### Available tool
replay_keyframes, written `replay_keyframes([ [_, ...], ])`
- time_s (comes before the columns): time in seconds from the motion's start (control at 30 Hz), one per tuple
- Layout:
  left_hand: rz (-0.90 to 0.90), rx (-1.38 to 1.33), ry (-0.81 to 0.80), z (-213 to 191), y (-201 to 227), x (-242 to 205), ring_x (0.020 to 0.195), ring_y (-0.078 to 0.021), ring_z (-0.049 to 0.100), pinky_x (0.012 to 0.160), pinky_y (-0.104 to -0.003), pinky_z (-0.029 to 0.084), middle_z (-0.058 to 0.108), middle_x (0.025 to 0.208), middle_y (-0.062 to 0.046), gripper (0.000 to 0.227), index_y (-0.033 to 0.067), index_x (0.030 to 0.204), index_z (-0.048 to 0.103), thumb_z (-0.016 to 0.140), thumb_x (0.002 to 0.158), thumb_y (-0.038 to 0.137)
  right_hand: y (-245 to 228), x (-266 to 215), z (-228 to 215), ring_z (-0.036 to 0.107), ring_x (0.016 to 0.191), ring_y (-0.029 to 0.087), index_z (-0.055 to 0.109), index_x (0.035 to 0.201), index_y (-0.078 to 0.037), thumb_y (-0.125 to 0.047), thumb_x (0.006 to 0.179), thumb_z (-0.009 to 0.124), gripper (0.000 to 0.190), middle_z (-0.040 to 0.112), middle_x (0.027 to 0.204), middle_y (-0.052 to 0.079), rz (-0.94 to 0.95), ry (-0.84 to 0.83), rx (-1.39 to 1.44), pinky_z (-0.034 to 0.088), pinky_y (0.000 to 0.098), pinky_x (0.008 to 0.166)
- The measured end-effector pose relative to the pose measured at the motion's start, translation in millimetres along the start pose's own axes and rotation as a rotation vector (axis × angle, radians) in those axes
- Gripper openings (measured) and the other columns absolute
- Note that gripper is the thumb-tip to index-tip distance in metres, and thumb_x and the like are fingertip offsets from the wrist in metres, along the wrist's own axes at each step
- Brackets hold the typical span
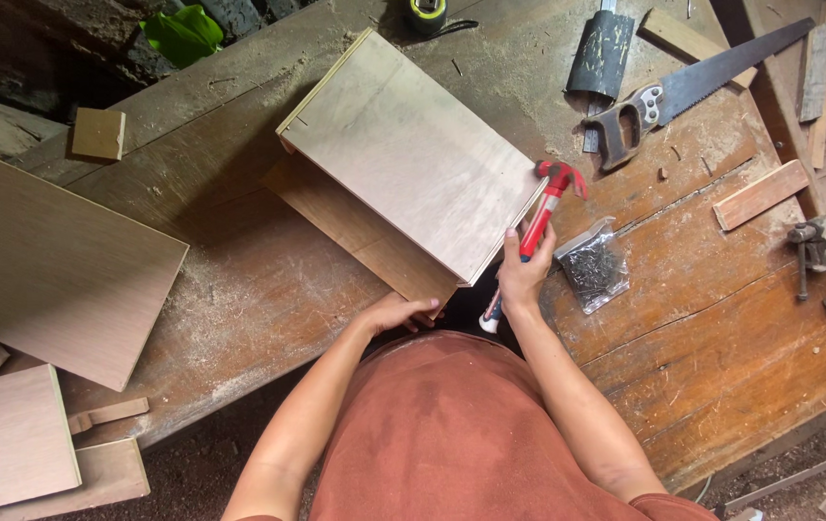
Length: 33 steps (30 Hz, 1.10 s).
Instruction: The person hammers nails into a wooden board to join it to another piece, forming a box-like structure. They then use a metal ruler and a marker to measure and mark lines on the wood pieces.
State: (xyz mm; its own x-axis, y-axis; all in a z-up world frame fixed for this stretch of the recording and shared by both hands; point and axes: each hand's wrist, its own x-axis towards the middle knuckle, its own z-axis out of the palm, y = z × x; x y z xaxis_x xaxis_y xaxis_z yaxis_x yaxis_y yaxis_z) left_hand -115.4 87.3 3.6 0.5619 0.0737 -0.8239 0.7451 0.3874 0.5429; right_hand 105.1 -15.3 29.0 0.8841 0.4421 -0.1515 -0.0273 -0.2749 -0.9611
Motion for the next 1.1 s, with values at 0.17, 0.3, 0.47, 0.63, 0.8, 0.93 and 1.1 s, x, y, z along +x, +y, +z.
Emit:
replay_keyframes([
  [0.17,-0.087,-0.049,0.016,-0.8,1.3,2.2,0.097,-0.0173,0.077,0.066,-0.026,0.060,0.078,0.115,-0.011,0.062,0.0038,0.125,0.069,0.044,0.102,0.056,7.3,5.7,-4.8,0.053,0.054,0.008,0.038,0.146,-0.004,-0.010,0.101,0.065,0.053,0.065,0.133,0.013,0.131,0.065,0.137,0.044,0.0259,0.042],
  [0.3,-0.184,-0.108,0.107,5.9,-1.0,1.3,0.083,-0.0136,0.079,0.056,-0.022,0.055,0.083,0.105,-0.011,0.065,0.0006,0.116,0.073,0.047,0.101,0.057,27.6,16.0,-13.3,0.059,0.064,0.010,0.046,0.150,-0.005,-0.008,0.100,0.062,0.052,0.069,0.122,0.013,0.121,0.034,-0.010,0.048,0.0268,0.049],
  [0.47,-0.226,-0.185,0.289,14.1,-18.1,11.3,0.072,-0.0107,0.077,0.047,-0.023,0.039,0.084,0.091,-0.007,0.060,0.0025,0.101,0.074,0.055,0.096,0.059,37.6,19.9,-13.4,0.064,0.071,0.023,0.048,0.150,-0.006,-0.008,0.097,0.061,0.055,0.072,0.109,0.014,0.205,-0.022,-0.162,0.052,0.0347,0.059],
  [0.63,-0.188,-0.130,0.500,6.3,-32.2,2.3,0.068,-0.0142,0.078,0.056,-0.024,0.048,0.081,0.080,-0.012,0.057,0.0009,0.092,0.072,0.065,0.093,0.058,36.4,23.1,-15.8,0.072,0.106,0.026,0.051,0.149,-0.005,-0.008,0.093,0.067,0.059,0.073,0.118,0.018,-0.005,-0.045,-0.336,0.054,0.0378,0.094],
  [0.8,-0.194,-0.072,0.625,-21.1,-14.4,-30.6,0.062,-0.0164,0.074,0.054,-0.028,0.056,0.077,0.070,-0.011,0.053,0.0032,0.083,0.069,0.067,0.090,0.056,34.6,28.0,-10.7,0.067,0.120,0.029,0.052,0.146,-0.004,-0.009,0.092,0.069,0.057,0.068,0.130,0.020,-0.087,-0.125,-0.288,0.053,0.0389,0.098],
  [0.93,-0.273,0.382,0.758,-43.4,2.0,-57.9,0.058,-0.0225,0.067,0.054,-0.036,0.050,0.070,0.064,-0.013,0.069,0.0036,0.069,0.068,0.060,0.091,0.069,37.5,32.6,-6.4,0.068,0.119,0.030,0.056,0.141,-0.005,-0.008,0.092,0.070,0.052,0.070,0.129,0.019,-0.106,-0.133,-0.356,0.053,0.0400,0.100],
  [1.1,-0.152,0.783,0.904,-68.0,-3.4,-65.7,0.051,-0.0209,0.053,0.051,-0.041,0.041,0.056,0.052,-0.005,0.068,0.0087,0.058,0.061,0.055,0.097,0.065,35.0,30.3,-0.7,0.068,0.116,0.032,0.053,0.143,-0.005,-0.006,0.089,0.069,0.056,0.068,0.129,0.020,-0.133,-0.150,-0.368,0.052,0.0412,0.098],
])
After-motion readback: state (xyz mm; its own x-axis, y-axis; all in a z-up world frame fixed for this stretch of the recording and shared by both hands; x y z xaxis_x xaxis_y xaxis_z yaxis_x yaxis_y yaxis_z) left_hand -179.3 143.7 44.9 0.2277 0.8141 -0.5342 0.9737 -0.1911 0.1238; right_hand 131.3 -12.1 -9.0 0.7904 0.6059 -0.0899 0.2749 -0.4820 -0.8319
